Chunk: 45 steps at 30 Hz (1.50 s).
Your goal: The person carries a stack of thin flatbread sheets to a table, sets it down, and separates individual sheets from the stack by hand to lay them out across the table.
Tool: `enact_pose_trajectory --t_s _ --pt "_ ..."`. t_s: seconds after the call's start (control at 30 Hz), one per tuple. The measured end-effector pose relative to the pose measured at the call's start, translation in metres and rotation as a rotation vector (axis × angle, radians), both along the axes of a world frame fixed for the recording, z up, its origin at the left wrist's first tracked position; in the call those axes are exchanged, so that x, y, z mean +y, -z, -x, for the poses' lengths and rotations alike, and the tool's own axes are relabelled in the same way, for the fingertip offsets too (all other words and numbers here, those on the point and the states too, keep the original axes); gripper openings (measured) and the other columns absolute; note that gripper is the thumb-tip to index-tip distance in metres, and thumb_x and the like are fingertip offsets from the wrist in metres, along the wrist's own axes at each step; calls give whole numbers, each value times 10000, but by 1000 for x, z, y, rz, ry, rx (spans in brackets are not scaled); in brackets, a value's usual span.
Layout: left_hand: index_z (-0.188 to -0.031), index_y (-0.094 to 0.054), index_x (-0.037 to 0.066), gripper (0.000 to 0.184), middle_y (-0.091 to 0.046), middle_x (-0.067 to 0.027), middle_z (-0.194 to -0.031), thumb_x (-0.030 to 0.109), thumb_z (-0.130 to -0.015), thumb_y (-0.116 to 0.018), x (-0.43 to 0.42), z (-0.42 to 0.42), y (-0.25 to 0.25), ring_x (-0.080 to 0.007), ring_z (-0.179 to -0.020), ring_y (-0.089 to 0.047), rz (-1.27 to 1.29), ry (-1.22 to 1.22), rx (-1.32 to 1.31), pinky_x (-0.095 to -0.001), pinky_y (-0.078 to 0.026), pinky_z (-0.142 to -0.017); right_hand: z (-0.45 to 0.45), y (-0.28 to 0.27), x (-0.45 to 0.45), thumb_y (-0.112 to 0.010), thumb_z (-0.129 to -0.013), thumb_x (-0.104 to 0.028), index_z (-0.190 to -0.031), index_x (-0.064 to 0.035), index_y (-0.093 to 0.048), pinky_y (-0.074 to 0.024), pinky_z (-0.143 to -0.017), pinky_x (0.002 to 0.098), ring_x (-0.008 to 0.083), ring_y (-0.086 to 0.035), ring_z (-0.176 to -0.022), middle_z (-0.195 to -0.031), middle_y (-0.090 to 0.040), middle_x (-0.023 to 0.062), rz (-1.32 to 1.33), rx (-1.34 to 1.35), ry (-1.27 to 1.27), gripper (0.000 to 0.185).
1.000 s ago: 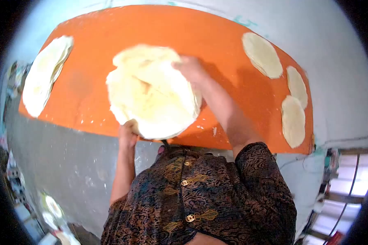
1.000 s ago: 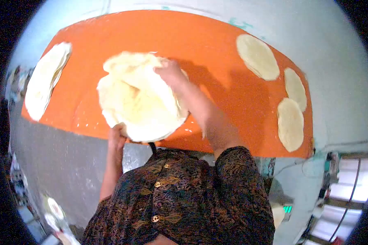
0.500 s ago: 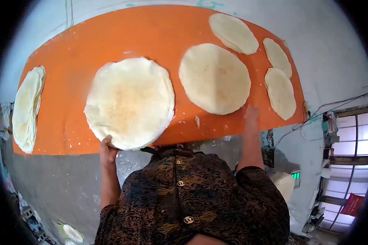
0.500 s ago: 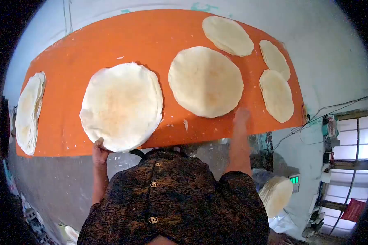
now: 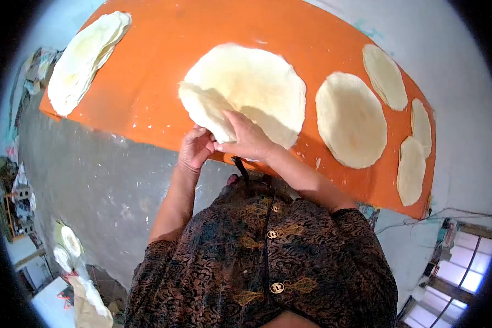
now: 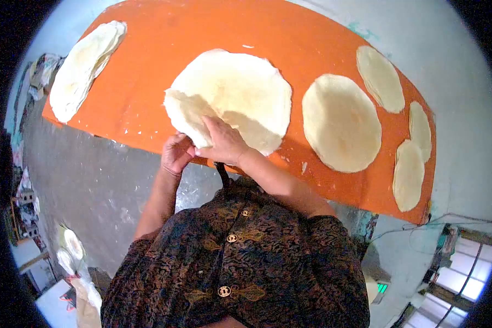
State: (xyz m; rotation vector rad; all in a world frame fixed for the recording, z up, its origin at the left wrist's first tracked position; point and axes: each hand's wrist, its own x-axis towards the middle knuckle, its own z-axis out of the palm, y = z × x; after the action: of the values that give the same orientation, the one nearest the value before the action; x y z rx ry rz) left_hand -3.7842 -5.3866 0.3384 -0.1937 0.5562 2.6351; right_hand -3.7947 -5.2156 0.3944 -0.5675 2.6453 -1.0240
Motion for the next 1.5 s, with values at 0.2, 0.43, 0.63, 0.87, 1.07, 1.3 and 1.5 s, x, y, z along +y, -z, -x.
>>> enact_pose_trajectory --t_s 0.2,0.43,0.63,0.87,1.07,1.3,1.5 --pt "-1187 -400 134 476 -517 -54 -1073 138 -748 -584 7 -1 -9 -197 -989 -508 144 -8 -36 -363 -478 -764 15 9 11 -649 -657 -313 -1212 16 -381 -389 -883 349 298 -497 -1048 -1134 -495 213 167 -208 -9 699" --pt "-1196 -394 111 503 -507 -58 -1115 243 -755 -596 8 -1 2 -207 -1010 -500 228 40 5 -369 -454 -788 14 18 6 -458 -770 -157 -912 -34 -498 -438 -688 436 363 -557 -766 -814 -566 217 41 -11 148 192" --pt "-1203 -397 55 454 -492 -110 -1145 197 -802 -557 34 -8 12 -271 -1000 -510 471 -269 -337 -423 -447 -810 30 7 4 -473 -798 -170 -904 -36 -536 -425 -659 429 363 -545 -739 -756 -565 202 -174 -33 21 182" --pt "-941 -537 -52 283 -559 -117 -825 163 -769 -603 -29 30 50 -239 -703 -546 889 -549 -210 -390 -460 -615 181 -76 44 -427 -750 -126 -835 -9 -602 -438 -742 407 324 -580 -794 -834 -600 203 -145 196 -76 227" --pt "-992 -534 -27 280 -571 -98 -895 142 -774 -583 -98 43 86 -213 -797 -560 732 -458 -391 -334 -471 -688 275 -207 172 -576 -725 -110 -920 42 -587 -478 -608 338 198 -579 -702 -818 -604 117 644 60 207 247" --pt "-1049 -514 -28 315 -576 -95 -944 147 -794 -576 -93 38 74 -204 -856 -551 746 -465 -460 -319 -458 -768 318 -103 335 -585 -774 -156 -1086 56 -491 -452 -783 353 266 -557 -927 -1010 -575 159 705 220 855 389" --pt "-1128 -470 -22 418 -545 -116 -1075 256 -824 -545 -94 31 64 -229 -986 -527 642 -371 -337 -354 -434 -857 278 63 281 -609 -710 -346 -1141 29 -450 -369 -904 384 327 -455 -1078 -1139 -487 215 -77 231 710 593"
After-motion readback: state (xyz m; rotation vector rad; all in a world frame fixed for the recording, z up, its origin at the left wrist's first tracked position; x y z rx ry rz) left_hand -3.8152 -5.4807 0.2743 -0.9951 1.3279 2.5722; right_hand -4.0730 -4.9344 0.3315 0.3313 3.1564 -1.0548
